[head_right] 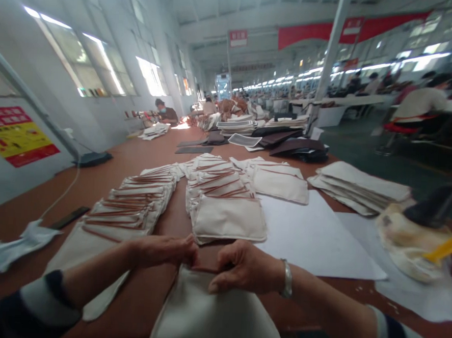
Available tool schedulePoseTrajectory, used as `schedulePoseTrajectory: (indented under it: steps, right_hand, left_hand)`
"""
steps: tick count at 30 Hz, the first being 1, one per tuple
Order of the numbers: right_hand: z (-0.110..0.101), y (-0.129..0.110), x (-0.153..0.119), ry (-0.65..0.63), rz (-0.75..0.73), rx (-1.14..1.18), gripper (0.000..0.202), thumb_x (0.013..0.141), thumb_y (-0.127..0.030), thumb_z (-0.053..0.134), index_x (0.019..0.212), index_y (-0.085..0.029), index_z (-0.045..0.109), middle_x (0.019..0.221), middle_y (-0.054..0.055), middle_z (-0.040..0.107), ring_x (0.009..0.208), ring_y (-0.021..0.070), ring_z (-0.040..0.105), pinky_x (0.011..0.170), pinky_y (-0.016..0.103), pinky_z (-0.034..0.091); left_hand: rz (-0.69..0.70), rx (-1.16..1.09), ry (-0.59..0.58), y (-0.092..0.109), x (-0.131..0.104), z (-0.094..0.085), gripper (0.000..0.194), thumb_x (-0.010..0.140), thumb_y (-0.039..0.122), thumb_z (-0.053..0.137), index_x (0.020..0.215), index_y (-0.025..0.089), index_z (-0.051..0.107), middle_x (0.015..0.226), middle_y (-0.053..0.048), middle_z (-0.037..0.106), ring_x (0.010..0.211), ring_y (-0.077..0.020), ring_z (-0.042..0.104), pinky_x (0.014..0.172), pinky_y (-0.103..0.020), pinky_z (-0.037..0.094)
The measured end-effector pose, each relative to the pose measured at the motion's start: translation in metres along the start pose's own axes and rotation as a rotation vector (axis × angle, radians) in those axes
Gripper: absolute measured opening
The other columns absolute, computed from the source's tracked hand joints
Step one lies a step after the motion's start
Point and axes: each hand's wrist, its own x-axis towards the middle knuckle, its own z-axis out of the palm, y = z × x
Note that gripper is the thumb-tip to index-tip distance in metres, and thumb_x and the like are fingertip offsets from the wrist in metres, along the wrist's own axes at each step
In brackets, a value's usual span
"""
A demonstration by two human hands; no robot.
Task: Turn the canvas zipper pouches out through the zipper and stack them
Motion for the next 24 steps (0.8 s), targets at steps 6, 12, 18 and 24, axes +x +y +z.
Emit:
schedulePoseTrajectory:
  steps: [6, 12, 18, 24]
  right_hand:
    - [-0.037, -0.009, -0.023, 0.038, -0.145, 0.012, 0.046, 0.075, -0.047, 0.081, 0.060, -0.012, 0.054, 0.067, -0.001, 0.051, 0.066, 0.0109, 0.046, 0.060, 0.023, 0.039]
    - [-0.046, -0.041, -0.033, -0.016, -0.132, -0.274, 0.046, 0.078, -0.045, 0.078, 0.109, -0.012, 0.069, 0.102, 0.009, 0.066, 0.094, 0.0196, 0.060, 0.086, 0.031, 0.048]
    - [-0.014, -0.055, -0.036, -0.014, -0.094, -0.233, 0.042, 0.081, -0.042, 0.074, 0.111, -0.013, 0.065, 0.098, 0.006, 0.065, 0.083, 0.0163, 0.059, 0.071, 0.024, 0.047]
    - [-0.005, -0.035, -0.038, 0.042, -0.122, -0.062, 0.026, 0.084, -0.036, 0.069, 0.090, -0.013, 0.059, 0.080, 0.001, 0.058, 0.068, 0.0105, 0.048, 0.057, 0.018, 0.040]
  left_hand:
    - [0.103, -0.124, 0.010, 0.005, -0.012, 0.010, 0.056, 0.062, 0.055, 0.087, 0.088, 0.012, 0.062, 0.077, 0.002, 0.057, 0.067, -0.0092, 0.044, 0.061, -0.019, 0.034]
    - [0.090, -0.224, 0.064, 0.025, -0.003, 0.050, 0.031, 0.071, 0.030, 0.085, 0.087, 0.009, 0.070, 0.074, 0.001, 0.062, 0.066, -0.0089, 0.048, 0.063, -0.019, 0.036]
    - [0.127, -0.340, 0.001, 0.024, 0.012, 0.056, 0.027, 0.069, 0.025, 0.086, 0.083, 0.009, 0.070, 0.073, 0.001, 0.062, 0.064, -0.0081, 0.048, 0.060, -0.019, 0.037]
    - [0.104, -0.257, 0.031, 0.029, 0.016, 0.057, 0.031, 0.065, 0.029, 0.089, 0.080, 0.008, 0.072, 0.068, 0.001, 0.060, 0.061, -0.0082, 0.046, 0.057, -0.018, 0.034]
